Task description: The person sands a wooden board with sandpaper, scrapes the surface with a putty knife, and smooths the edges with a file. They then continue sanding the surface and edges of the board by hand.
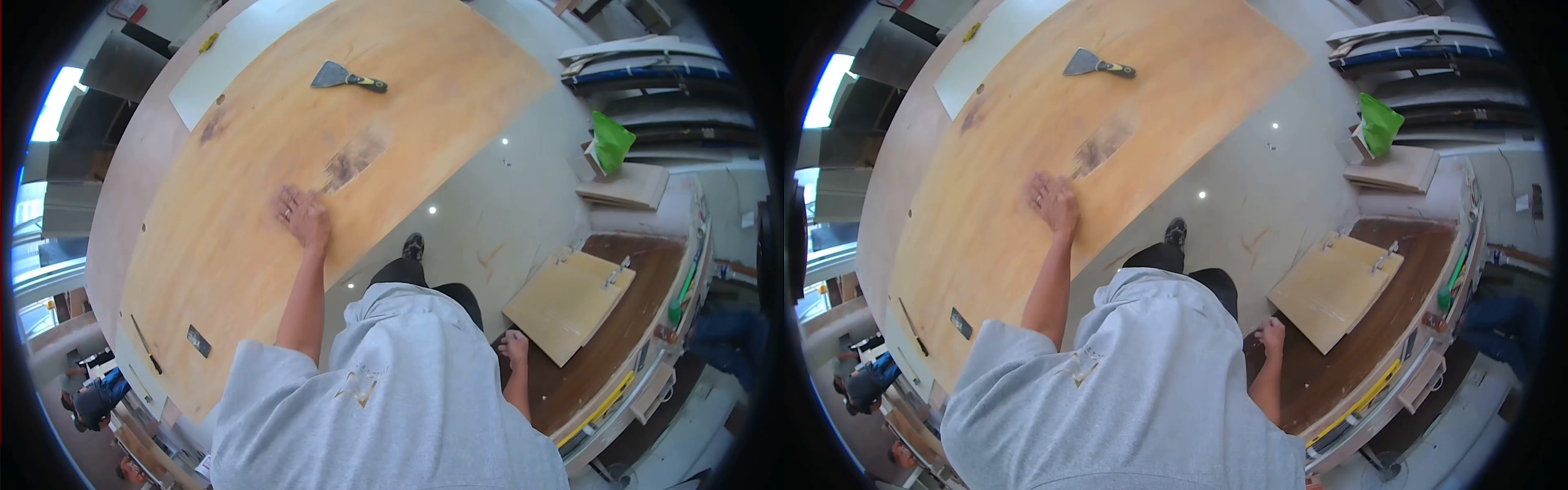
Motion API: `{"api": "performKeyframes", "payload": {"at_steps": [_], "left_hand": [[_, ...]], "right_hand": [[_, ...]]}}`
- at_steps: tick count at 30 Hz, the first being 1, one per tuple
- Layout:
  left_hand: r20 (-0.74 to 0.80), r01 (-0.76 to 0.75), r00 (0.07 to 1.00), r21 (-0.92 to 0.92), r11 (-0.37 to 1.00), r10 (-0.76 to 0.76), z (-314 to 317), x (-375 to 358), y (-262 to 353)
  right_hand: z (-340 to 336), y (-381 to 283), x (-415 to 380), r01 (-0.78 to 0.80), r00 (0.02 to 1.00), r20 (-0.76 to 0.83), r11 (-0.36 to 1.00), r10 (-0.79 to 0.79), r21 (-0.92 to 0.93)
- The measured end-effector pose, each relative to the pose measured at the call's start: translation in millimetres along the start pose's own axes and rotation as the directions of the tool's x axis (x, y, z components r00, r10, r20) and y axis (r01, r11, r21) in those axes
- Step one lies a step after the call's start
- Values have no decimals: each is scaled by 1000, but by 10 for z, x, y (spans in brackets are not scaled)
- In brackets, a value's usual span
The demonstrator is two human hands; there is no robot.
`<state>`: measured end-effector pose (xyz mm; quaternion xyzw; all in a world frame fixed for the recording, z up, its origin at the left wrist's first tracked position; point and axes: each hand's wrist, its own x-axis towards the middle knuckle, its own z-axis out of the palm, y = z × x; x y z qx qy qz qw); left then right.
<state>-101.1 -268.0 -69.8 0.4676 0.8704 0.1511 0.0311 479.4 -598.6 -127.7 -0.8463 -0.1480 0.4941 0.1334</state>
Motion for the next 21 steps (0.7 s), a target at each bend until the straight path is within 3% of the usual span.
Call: {"api": "performKeyframes", "payload": {"at_steps": [2,4,6,12,17,19,21], "left_hand": [[10,7,1000,-27,1000,-7,119,322,316],[10,5,1000,-49,999,-5,193,483,535],[-18,-4,1000,-73,997,3,215,590,735],[-41,33,999,67,997,-31,381,664,1012],[-48,115,993,105,988,-110,445,631,1409],[-48,126,992,129,984,-121,466,639,1573],[-47,138,990,149,979,-132,468,625,1777]], "right_hand": [[-135,-530,266,126,989,-78,991,-129,-51],[-200,-1054,610,281,921,-213,934,-328,-222],[-173,-1902,614,484,697,-300,736,-651,-473],[461,-4817,315,858,405,-16,387,-914,-338],[1538,-6333,442,984,-77,376,-132,-923,-122],[1948,-6784,289,971,-164,542,-230,-824,-56],[2358,-7073,189,935,-300,581,-354,-757,23]]}}
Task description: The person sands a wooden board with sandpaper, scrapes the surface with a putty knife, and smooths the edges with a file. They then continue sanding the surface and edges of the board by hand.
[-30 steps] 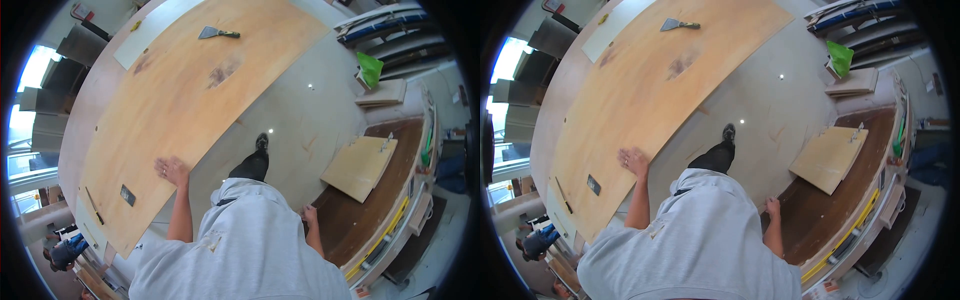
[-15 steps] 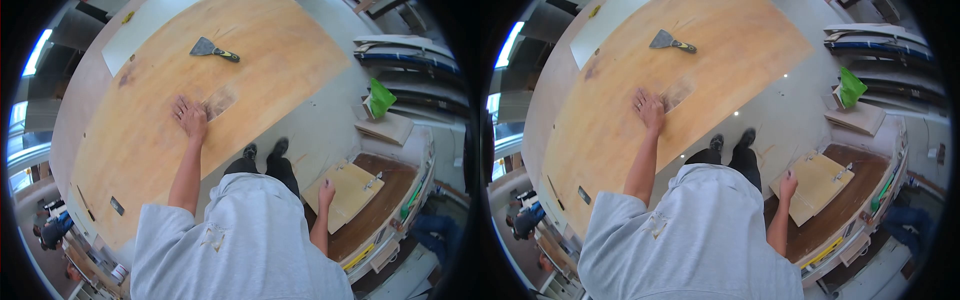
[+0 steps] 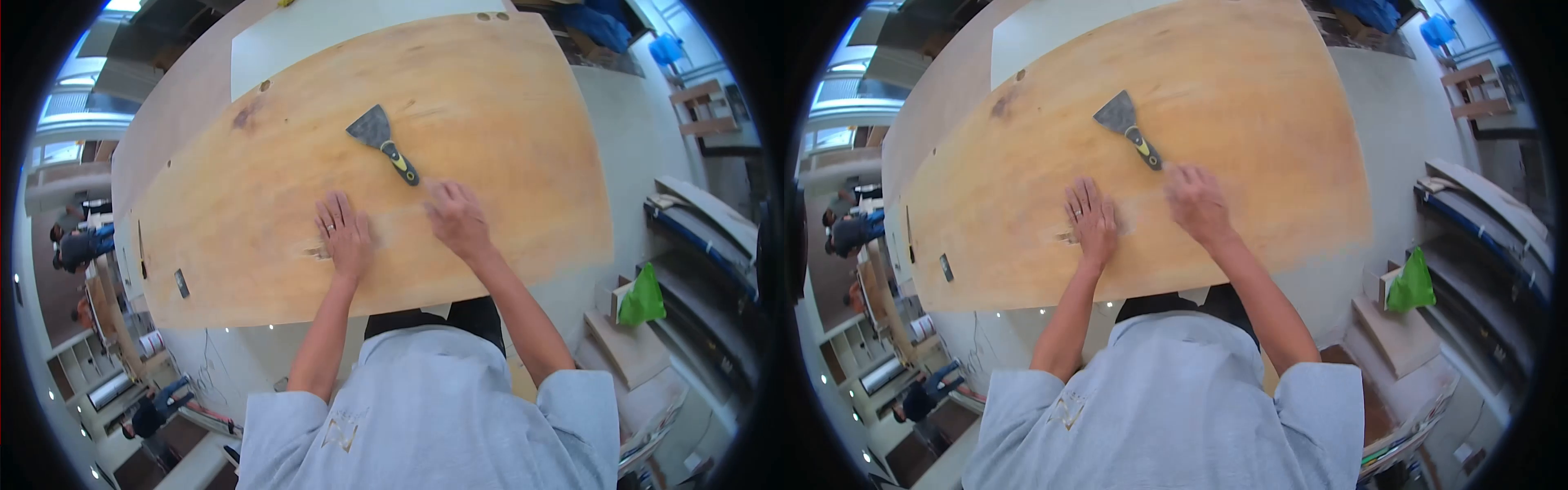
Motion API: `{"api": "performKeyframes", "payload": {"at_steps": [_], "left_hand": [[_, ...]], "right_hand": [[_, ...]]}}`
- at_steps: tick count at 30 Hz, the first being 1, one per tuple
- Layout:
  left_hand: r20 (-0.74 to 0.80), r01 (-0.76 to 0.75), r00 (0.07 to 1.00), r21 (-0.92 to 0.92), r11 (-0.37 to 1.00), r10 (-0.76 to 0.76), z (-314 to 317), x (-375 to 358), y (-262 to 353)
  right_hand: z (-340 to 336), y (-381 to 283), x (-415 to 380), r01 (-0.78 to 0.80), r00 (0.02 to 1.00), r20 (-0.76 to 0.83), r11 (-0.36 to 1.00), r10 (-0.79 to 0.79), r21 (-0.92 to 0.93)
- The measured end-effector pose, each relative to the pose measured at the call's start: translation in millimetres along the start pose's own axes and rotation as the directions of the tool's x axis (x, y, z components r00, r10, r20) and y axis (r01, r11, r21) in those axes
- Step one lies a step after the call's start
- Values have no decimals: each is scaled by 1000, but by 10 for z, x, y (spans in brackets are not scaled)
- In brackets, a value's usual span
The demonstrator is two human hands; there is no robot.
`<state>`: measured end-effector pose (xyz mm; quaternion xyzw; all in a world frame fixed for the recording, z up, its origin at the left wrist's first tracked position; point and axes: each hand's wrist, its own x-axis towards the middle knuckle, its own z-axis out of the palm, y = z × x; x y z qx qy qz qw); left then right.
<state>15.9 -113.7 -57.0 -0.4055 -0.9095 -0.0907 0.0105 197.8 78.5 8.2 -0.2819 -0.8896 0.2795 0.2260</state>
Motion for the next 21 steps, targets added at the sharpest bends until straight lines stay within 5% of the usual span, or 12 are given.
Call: {"api": "performKeyframes", "payload": {"at_steps": [9,12,14,16,21], "left_hand": [[163,50,985,16,999,-52,-180,-132,624],[164,64,985,-72,995,-52,-226,-114,624],[155,38,987,-41,998,-31,-213,-95,591],[155,29,988,-30,999,-24,-201,-125,587],[149,37,988,-48,998,-29,-110,-175,501]], "right_hand": [[727,183,913,69,989,136,994,-57,-81],[225,335,843,-6,980,196,974,-40,227],[-287,393,637,-100,928,371,979,29,175],[-512,642,252,-58,935,353,969,-32,241],[-798,811,65,-145,903,414,989,117,35]]}}
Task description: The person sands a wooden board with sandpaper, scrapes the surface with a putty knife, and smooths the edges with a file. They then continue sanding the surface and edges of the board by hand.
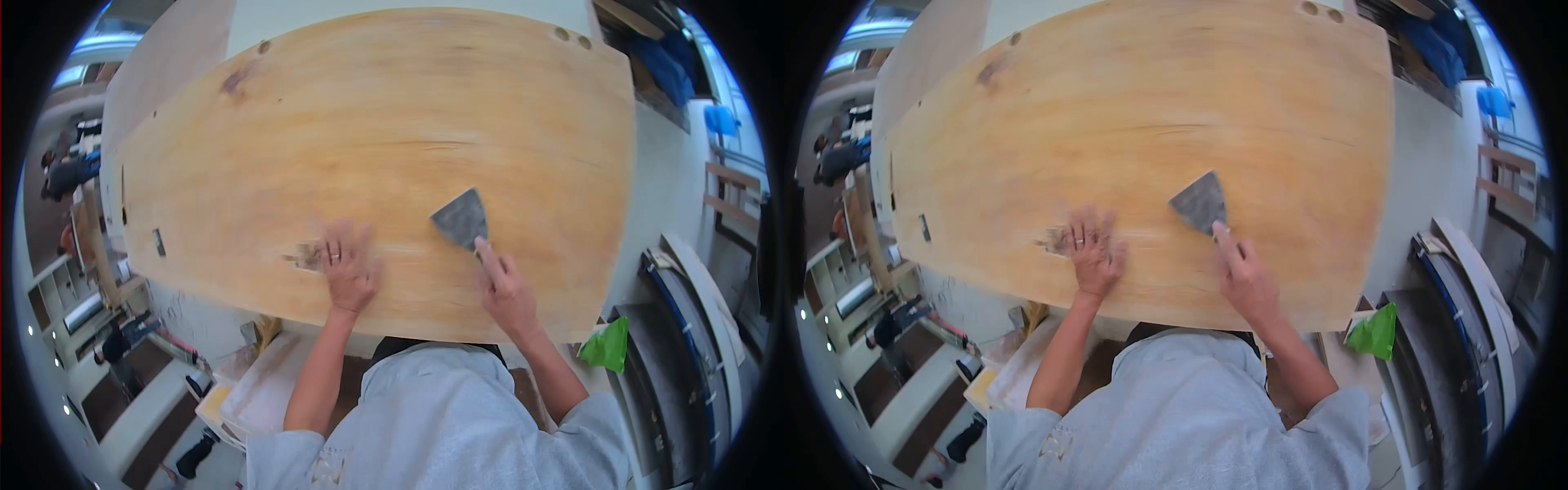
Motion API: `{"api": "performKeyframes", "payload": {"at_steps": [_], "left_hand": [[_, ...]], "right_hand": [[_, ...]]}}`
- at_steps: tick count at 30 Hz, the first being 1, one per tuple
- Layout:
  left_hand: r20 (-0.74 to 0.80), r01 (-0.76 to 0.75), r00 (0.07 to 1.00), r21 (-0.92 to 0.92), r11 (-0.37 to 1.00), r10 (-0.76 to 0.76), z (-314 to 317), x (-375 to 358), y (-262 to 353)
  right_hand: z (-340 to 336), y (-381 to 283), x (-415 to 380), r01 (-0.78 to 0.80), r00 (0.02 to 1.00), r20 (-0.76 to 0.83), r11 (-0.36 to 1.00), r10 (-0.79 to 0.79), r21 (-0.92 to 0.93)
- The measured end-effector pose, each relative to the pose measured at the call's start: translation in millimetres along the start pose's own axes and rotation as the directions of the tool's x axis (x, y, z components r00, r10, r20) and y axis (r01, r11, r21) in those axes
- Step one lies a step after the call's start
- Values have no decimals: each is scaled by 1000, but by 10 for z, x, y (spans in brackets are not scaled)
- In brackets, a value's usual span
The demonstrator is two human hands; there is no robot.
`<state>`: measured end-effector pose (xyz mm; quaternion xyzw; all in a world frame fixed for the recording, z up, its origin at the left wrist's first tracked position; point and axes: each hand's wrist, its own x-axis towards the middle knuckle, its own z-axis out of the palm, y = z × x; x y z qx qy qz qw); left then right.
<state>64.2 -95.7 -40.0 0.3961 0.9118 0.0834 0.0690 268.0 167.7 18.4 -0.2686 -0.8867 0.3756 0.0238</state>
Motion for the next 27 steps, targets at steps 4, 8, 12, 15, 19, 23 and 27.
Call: {"api": "performKeyframes", "payload": {"at_steps": [4,8,12,15,19,23,27], "left_hand": [[20,23,1000,10,1000,-23,-106,19,37],[12,22,1000,-52,998,-22,-96,47,70],[-23,30,999,-88,996,-32,-87,-11,61],[-55,35,998,-134,990,-43,-106,-41,38],[-99,2,995,-174,985,-20,-138,-8,4],[-104,-19,994,-340,940,-18,67,-48,-16],[-153,-63,988,-392,918,3,522,-54,28]], "right_hand": [[156,-193,891,-3,989,-146,1000,7,27],[78,-675,1713,241,923,-338,962,-185,132],[149,-1035,1969,253,949,-234,955,-213,155],[446,-1132,1852,192,977,-111,979,-184,67],[695,-1768,1702,66,967,246,998,-68,15],[1422,-2256,1857,370,919,80,916,-385,156],[2050,-2741,1916,308,942,87,939,-323,153]]}}
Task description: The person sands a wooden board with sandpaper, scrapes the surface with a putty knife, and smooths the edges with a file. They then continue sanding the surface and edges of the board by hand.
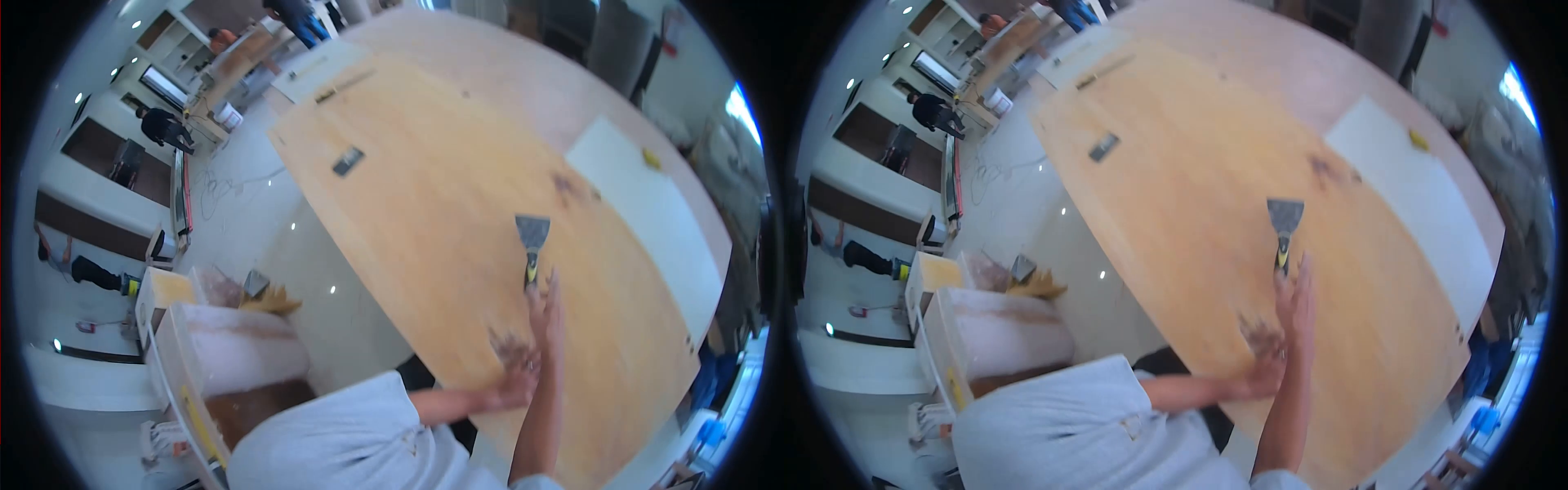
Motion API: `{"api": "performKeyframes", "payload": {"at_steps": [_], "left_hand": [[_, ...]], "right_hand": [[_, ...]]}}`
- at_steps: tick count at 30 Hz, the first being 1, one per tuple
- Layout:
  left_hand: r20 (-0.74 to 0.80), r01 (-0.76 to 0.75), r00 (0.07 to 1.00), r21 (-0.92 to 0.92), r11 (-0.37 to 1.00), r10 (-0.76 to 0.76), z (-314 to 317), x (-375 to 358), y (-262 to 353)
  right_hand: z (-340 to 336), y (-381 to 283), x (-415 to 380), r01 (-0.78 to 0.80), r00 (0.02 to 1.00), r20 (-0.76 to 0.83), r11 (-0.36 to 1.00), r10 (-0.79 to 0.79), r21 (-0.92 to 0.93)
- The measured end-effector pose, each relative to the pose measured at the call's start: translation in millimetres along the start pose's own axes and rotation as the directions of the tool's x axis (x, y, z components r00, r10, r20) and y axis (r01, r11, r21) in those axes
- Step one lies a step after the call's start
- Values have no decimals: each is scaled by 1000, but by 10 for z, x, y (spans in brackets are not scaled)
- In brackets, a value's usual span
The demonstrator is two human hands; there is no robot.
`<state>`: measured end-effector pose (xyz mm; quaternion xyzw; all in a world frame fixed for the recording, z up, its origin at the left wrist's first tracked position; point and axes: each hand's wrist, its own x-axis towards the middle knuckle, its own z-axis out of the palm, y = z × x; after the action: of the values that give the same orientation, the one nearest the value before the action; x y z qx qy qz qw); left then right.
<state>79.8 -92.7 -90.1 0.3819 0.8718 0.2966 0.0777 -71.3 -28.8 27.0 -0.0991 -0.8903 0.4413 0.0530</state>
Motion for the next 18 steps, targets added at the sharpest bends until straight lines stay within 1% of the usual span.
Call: {"api": "performKeyframes", "payload": {"at_steps": [1,2,3,4,5,7,8,9,11,13,14,15,17,18], "left_hand": [[189,16,982,-8,1000,-14,-35,26,-41],[205,-66,976,-53,996,76,-197,78,-188],[225,-145,960,-107,984,166,-346,47,-293],[248,-225,933,-158,961,259,-541,-1,-358],[284,-232,924,-113,966,255,-757,-37,-527],[361,-239,903,-23,971,231,-1486,-237,-896],[113,-296,952,80,952,286,-1432,-406,-1283],[-133,-317,929,195,928,346,-1368,-600,-1665],[-174,-200,955,223,954,241,-2015,-963,-2068],[-314,-47,938,310,950,149,-2235,-1344,-2616],[-368,110,929,355,928,30,-2403,-1533,-2758],[-421,265,903,384,884,-88,-2549,-1723,-2864],[-459,431,845,279,858,-275,-2795,-2003,-3158],[-484,482,808,216,849,-335,-2915,-2072,-3237]], "right_hand": [[198,172,-32,151,986,-29,947,-166,-284],[205,-7,-78,72,995,78,975,-56,-212],[174,-179,-157,-30,979,196,987,61,-156],[144,-283,-225,-33,983,172,986,61,-162],[136,-375,-285,-37,986,152,986,62,-162],[139,-564,-418,-47,987,144,985,71,-166],[124,-632,-467,-48,986,152,984,74,-172],[114,-695,-518,-50,983,164,983,79,-176],[90,-796,-639,1,968,246,981,48,-196],[-8,-800,-740,52,955,295,970,21,-239],[-8,-808,-788,76,952,305,961,9,-266],[15,-809,-870,95,948,319,951,4,-294],[80,-800,-1061,101,942,334,944,11,-314],[121,-804,-1118,101,944,329,940,13,-325]]}}
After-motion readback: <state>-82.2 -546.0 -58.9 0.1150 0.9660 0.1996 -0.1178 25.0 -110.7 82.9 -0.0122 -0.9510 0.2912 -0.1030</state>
